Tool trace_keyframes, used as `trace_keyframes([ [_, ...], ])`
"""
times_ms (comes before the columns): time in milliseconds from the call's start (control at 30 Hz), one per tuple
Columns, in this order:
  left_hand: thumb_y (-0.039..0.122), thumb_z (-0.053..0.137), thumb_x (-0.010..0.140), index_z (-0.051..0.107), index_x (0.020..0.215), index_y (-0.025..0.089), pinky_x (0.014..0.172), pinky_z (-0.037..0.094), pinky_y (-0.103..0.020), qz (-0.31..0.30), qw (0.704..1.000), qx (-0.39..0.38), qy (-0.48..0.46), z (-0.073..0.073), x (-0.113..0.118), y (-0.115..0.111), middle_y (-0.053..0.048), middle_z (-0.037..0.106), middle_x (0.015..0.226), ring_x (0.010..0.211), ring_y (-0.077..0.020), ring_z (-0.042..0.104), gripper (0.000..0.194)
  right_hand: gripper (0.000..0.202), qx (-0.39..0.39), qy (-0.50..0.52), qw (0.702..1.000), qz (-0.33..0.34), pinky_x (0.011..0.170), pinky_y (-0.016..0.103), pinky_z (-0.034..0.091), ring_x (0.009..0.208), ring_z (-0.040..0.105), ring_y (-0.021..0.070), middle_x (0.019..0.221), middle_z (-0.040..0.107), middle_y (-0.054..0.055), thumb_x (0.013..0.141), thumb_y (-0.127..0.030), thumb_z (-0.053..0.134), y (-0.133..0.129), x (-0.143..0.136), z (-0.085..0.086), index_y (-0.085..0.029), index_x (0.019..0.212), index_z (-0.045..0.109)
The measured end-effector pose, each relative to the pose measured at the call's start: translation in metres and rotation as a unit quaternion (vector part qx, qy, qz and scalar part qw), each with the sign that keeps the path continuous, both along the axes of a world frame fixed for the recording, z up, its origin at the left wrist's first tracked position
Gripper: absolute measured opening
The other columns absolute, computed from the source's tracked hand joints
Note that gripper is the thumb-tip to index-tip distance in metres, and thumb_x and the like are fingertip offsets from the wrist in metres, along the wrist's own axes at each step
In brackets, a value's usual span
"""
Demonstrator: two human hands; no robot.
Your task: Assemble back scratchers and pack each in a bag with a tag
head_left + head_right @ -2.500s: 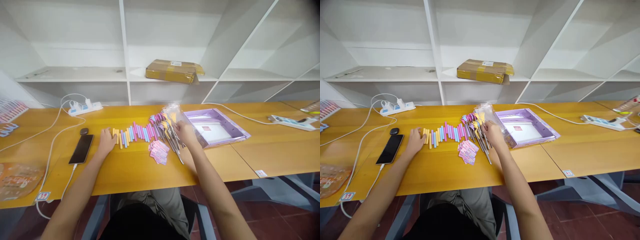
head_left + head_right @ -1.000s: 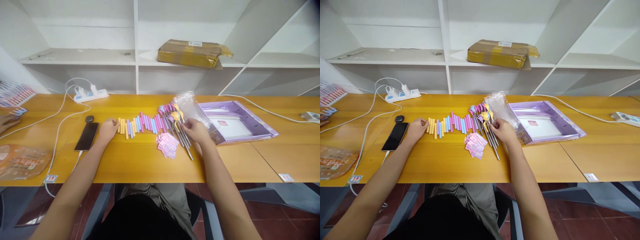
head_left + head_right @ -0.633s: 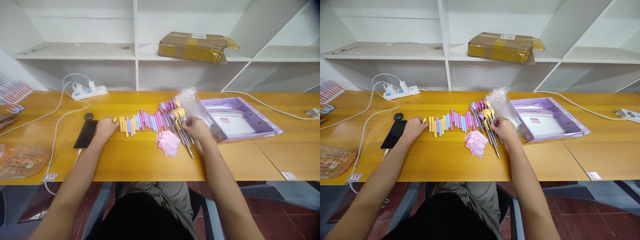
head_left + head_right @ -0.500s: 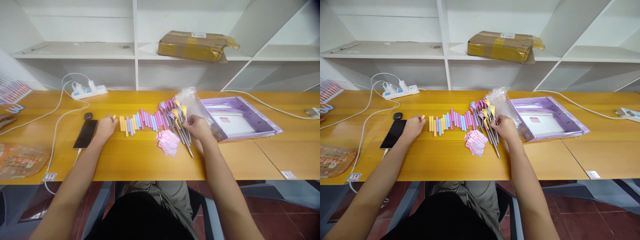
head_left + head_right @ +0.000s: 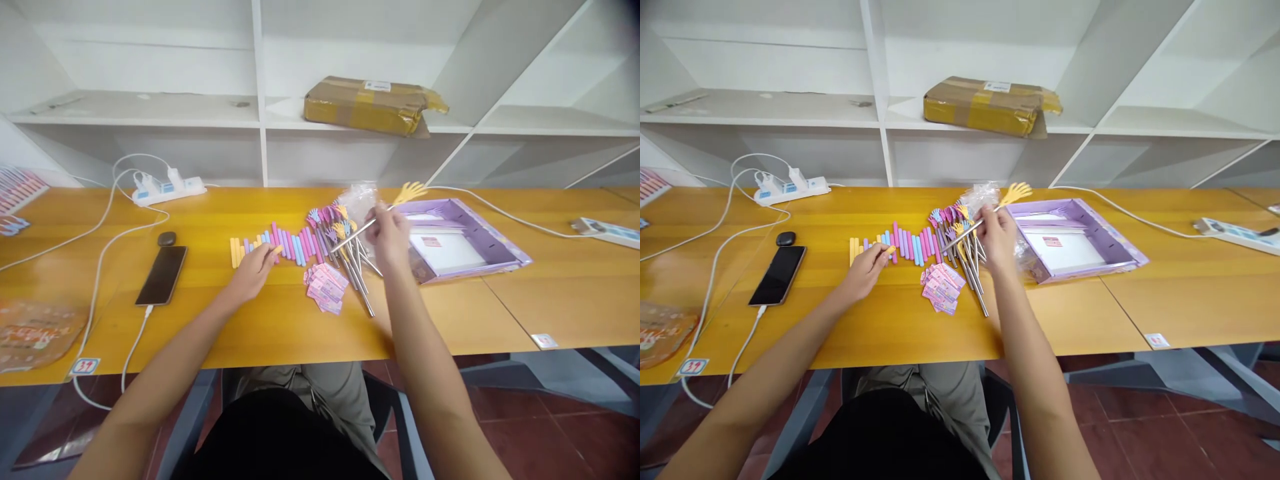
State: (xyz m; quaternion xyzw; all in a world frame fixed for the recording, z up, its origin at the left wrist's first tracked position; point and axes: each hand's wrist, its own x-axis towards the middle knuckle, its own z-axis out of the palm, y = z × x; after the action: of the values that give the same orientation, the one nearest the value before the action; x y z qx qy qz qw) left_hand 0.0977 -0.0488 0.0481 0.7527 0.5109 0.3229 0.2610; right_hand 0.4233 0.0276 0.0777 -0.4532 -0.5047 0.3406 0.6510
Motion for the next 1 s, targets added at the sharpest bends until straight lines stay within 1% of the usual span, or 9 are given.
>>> trace_keyframes([
  [100,0.05,0.038,0.118,0.065,0.12,0.022,0.094,0.053,-0.039,-0.01,1.0,0.019,0.009,-0.012,-0.002,-0.004,-0.009,0.074,0.115,0.104,-0.0243,0.069,0.039,0.059,-0.052,0.089,0.988,0.113,0.04,0.026,0.02,0.04,0.026,0.009,0.051,0.036,-0.009,0.091,-0.082,0.069,-0.007,-0.038,-0.019,-0.026,0.079,0.054],
  [167,0.049,0.038,0.118,0.066,0.129,0.023,0.101,0.054,-0.039,-0.023,0.999,0.038,0.024,-0.018,-0.003,-0.006,-0.01,0.074,0.123,0.114,-0.0253,0.069,0.04,0.06,-0.08,0.108,0.977,0.166,0.039,0.027,0.019,0.038,0.024,0.0094,0.049,0.037,-0.009,0.092,-0.084,0.064,-0.012,-0.05,-0.032,-0.026,0.08,0.054],
  [233,0.048,0.038,0.119,0.067,0.134,0.023,0.105,0.054,-0.04,-0.03,0.997,0.059,0.036,-0.02,-0.004,-0.008,-0.011,0.073,0.128,0.12,-0.0258,0.068,0.042,0.06,-0.106,0.106,0.97,0.192,0.039,0.028,0.019,0.038,0.024,0.0098,0.05,0.044,-0.007,0.093,-0.084,0.063,-0.016,-0.055,-0.039,-0.026,0.08,0.056],
  [333,0.047,0.037,0.119,0.068,0.137,0.024,0.107,0.055,-0.042,-0.039,0.995,0.075,0.051,-0.019,-0.005,-0.009,-0.011,0.074,0.126,0.119,-0.0259,0.069,0.043,0.057,-0.122,0.098,0.968,0.197,0.04,0.029,0.02,0.039,0.028,0.01,0.058,0.059,-0.004,0.094,-0.082,0.065,-0.02,-0.056,-0.044,-0.025,0.084,0.061],
  [400,0.046,0.037,0.119,0.068,0.139,0.025,0.105,0.056,-0.041,-0.046,0.995,0.073,0.055,-0.016,-0.006,-0.01,-0.01,0.075,0.123,0.116,-0.0254,0.07,0.043,0.057,-0.116,0.09,0.97,0.196,0.041,0.029,0.021,0.04,0.03,0.0098,0.062,0.064,-0.002,0.095,-0.081,0.065,-0.022,-0.058,-0.044,-0.025,0.087,0.063],
  [600,0.043,0.038,0.119,0.066,0.145,0.024,0.104,0.057,-0.039,-0.045,0.995,0.058,0.061,-0.01,-0.006,-0.012,-0.01,0.076,0.125,0.115,-0.0247,0.072,0.044,0.054,-0.105,0.092,0.97,0.199,0.042,0.03,0.021,0.041,0.033,0.0087,0.065,0.068,0.0,0.092,-0.075,0.073,-0.026,-0.062,-0.046,-0.022,0.083,0.069],
  [800,0.046,0.041,0.118,0.068,0.145,0.024,0.1,0.058,-0.038,-0.027,0.996,0.045,0.071,-0.012,-0.004,-0.013,-0.009,0.078,0.123,0.106,-0.0238,0.075,0.044,0.053,-0.083,0.11,0.974,0.178,0.044,0.03,0.02,0.041,0.033,0.009,0.063,0.066,0.0,0.093,-0.074,0.075,-0.03,-0.062,-0.045,-0.022,0.081,0.073],
  [933,0.048,0.042,0.117,0.065,0.147,0.027,0.086,0.058,-0.034,-0.015,0.999,0.026,0.034,-0.012,-0.003,-0.014,-0.006,0.078,0.105,0.089,-0.0211,0.073,0.043,0.055,-0.081,0.086,0.978,0.175,0.043,0.031,0.02,0.042,0.033,0.0093,0.066,0.068,0.002,0.093,-0.075,0.074,-0.032,-0.064,-0.044,-0.022,0.079,0.074],
  [1000,0.048,0.041,0.117,0.065,0.147,0.027,0.085,0.058,-0.034,-0.01,0.999,0.022,0.028,-0.011,-0.003,-0.015,-0.005,0.077,0.1,0.086,-0.0209,0.073,0.043,0.056,-0.075,0.083,0.979,0.173,0.043,0.031,0.019,0.041,0.033,0.0089,0.066,0.068,0.002,0.093,-0.075,0.074,-0.032,-0.064,-0.044,-0.022,0.078,0.075],
])
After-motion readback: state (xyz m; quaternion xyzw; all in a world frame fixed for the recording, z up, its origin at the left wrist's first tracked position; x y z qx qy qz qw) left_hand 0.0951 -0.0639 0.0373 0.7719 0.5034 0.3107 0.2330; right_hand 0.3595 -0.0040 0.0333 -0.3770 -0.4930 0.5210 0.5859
